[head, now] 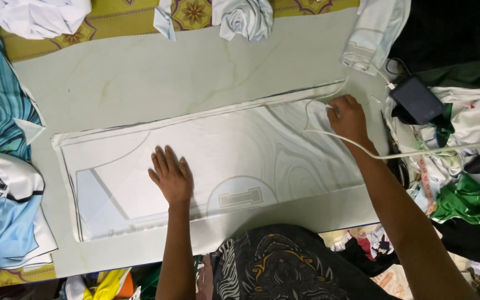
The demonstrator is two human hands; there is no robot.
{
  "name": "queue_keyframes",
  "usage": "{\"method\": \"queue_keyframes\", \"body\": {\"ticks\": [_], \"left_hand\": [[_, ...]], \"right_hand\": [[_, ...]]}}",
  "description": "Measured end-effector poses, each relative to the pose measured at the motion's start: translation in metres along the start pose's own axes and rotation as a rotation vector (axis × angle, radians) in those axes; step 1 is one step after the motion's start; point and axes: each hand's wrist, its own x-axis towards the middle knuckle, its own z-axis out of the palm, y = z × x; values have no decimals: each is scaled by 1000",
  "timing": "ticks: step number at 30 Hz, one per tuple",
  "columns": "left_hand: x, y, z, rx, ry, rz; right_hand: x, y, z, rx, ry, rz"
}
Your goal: The person lays a large piece of white fabric with a printed design onto a table and smooths it out. They then use a pair of scissors to cut the fabric along a pre-drawn pattern line, separating a shaped piece from the main sheet.
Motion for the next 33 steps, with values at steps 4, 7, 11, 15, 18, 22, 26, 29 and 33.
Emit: {"method": "queue_keyframes", "body": {"ticks": [4, 7, 11, 15, 18, 22, 26, 29, 33], "left_hand": [[1, 2, -4, -6, -40, -18], [1, 2, -5, -6, -52, -21], [0, 3, -6, 13, -56, -26], [0, 4, -7, 3, -62, -26], [0, 3, -7, -1, -58, -21], [0, 1, -6, -3, -57, -19], [0, 2, -7, -12, -68, -32], [1, 3, -8, -14, -78, -28], [2, 4, -8, 12, -84, -31]], "right_hand": [[-32, -16, -14, -105, -25, -120], [-59, -5, -5, -44, -208, -48], [-56, -8, -7, -10, -242, 32], [-25, 18, -6, 113, -47, 114], [4, 38, -6, 165, -66, 133], [28, 34, -18, 223, -242, 266], [38, 25, -33, 168, -342, 349], [40, 39, -29, 183, -311, 352], [40, 46, -29, 225, -307, 403]]}}
